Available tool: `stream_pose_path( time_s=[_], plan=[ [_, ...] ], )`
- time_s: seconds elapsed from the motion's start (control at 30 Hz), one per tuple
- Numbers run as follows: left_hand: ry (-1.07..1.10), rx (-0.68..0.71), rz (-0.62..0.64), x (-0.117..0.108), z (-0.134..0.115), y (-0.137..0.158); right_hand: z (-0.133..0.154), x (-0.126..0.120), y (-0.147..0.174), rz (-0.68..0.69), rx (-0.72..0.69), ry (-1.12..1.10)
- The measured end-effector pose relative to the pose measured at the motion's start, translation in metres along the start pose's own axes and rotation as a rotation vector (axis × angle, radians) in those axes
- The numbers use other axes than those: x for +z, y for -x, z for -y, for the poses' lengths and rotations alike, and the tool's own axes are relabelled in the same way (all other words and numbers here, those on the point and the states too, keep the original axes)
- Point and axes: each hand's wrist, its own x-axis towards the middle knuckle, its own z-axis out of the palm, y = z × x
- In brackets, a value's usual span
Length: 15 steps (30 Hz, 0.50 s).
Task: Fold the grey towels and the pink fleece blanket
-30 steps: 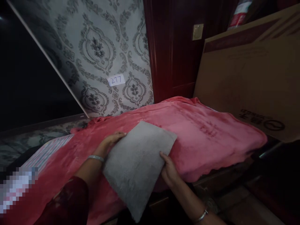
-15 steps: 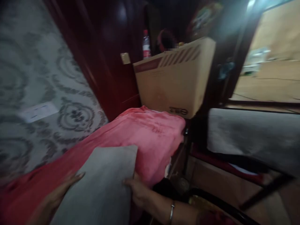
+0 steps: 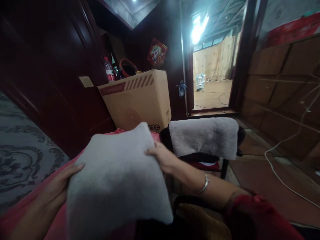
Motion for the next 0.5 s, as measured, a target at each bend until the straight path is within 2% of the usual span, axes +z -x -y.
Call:
stream_pose_path(
  time_s=[0.2, 0.27, 0.33, 0.4, 0.5],
  plan=[
    [0.092, 0.29, 0.456, 0.171, -0.038, -0.045, 0.133, -0.087, 0.028, -0.314, -0.296, 0.369],
    [0.115, 0.345, 0.546, 0.223, -0.043, -0.063, 0.168, -0.11, 0.037, -0.425, -0.375, 0.47],
    [0.169, 0.404, 0.526, 0.273, -0.045, -0.078, 0.196, -0.129, 0.043, -0.551, -0.415, 0.514],
    [0.182, 0.407, 0.501, 0.318, -0.043, -0.089, 0.216, -0.148, 0.047, -0.65, -0.395, 0.552],
    [0.133, 0.322, 0.526, 0.366, -0.032, -0.097, 0.226, -0.183, 0.049, -0.757, -0.318, 0.632]
  ],
)
